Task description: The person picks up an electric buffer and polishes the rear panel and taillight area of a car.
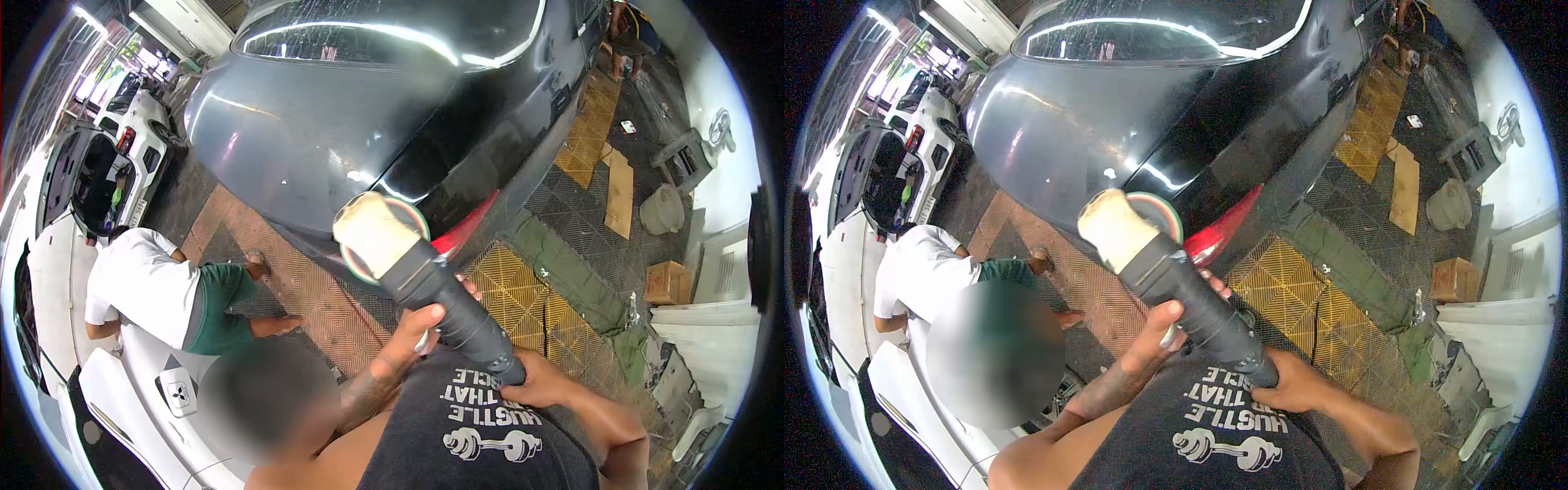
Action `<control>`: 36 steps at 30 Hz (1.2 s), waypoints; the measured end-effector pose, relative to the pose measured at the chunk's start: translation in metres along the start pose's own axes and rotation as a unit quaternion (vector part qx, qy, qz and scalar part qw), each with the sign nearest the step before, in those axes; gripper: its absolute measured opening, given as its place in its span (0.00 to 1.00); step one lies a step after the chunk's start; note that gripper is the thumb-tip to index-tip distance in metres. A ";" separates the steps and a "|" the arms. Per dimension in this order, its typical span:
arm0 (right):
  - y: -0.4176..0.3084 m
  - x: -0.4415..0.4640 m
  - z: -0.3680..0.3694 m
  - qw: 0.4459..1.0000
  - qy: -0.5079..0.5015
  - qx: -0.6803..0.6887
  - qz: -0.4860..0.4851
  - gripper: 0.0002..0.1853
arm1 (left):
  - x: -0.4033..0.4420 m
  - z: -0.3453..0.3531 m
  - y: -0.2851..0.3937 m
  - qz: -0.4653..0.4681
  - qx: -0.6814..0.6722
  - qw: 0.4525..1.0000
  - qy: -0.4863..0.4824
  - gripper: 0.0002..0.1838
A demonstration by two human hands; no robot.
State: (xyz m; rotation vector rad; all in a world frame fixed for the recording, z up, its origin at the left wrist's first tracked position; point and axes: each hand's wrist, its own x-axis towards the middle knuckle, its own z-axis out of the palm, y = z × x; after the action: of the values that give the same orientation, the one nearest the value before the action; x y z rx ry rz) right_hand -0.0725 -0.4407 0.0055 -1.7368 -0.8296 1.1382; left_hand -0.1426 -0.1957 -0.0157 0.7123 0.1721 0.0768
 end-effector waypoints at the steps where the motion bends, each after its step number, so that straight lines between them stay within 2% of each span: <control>1: -0.002 0.001 0.001 1.000 0.000 0.001 -0.001 0.27 | -0.001 0.001 0.003 0.000 0.002 1.000 0.001 0.38; 3: -0.007 0.003 -0.001 0.997 -0.037 0.007 0.071 0.27 | -0.004 0.001 0.005 -0.006 0.016 1.000 0.017 0.38; 6: -0.006 0.012 0.001 0.993 -0.075 0.033 0.086 0.28 | -0.018 -0.011 0.003 0.029 0.015 0.999 0.026 0.38; 9: -0.001 0.011 0.002 0.998 -0.046 0.002 0.040 0.27 | -0.015 -0.008 0.005 0.023 0.002 0.999 0.040 0.37; 13: 0.005 0.006 0.008 0.996 -0.011 0.057 0.066 0.27 | 0.000 -0.003 0.010 -0.018 0.017 1.000 0.003 0.37; 17: -0.005 0.016 0.002 0.996 -0.053 0.048 0.061 0.28 | -0.013 -0.010 0.009 -0.004 0.019 1.000 0.021 0.38; 19: -0.006 0.017 0.003 0.994 -0.068 0.037 0.074 0.28 | -0.015 -0.010 0.009 0.064 -0.007 0.998 0.018 0.34; 25: 0.011 0.009 0.012 0.997 0.007 0.043 0.068 0.28 | 0.008 -0.002 0.016 -0.006 -0.003 1.000 -0.014 0.35; 28: -0.001 0.017 0.001 0.997 -0.032 0.008 0.073 0.28 | -0.009 -0.010 0.015 0.018 -0.006 0.999 0.030 0.36; 31: -0.012 0.018 -0.005 0.994 -0.070 0.036 0.074 0.29 | -0.014 -0.007 0.006 0.060 -0.027 0.997 0.045 0.37; 33: 0.005 0.013 -0.005 0.996 -0.045 0.034 0.066 0.28 | -0.002 -0.001 0.007 0.053 -0.022 0.998 0.036 0.36; 35: 0.001 0.008 -0.006 0.993 -0.017 0.066 0.092 0.28 | 0.020 0.009 0.009 -0.006 0.004 0.999 0.032 0.35; 36: -0.002 0.006 -0.008 0.989 0.011 0.097 0.114 0.27 | 0.035 0.006 0.008 -0.022 0.031 0.999 -0.013 0.34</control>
State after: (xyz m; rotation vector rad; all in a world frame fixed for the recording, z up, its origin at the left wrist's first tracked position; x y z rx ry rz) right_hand -0.0632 -0.4368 0.0066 -1.7070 -0.4960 1.3017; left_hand -0.1074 -0.1885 -0.0107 0.7702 0.1668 0.0197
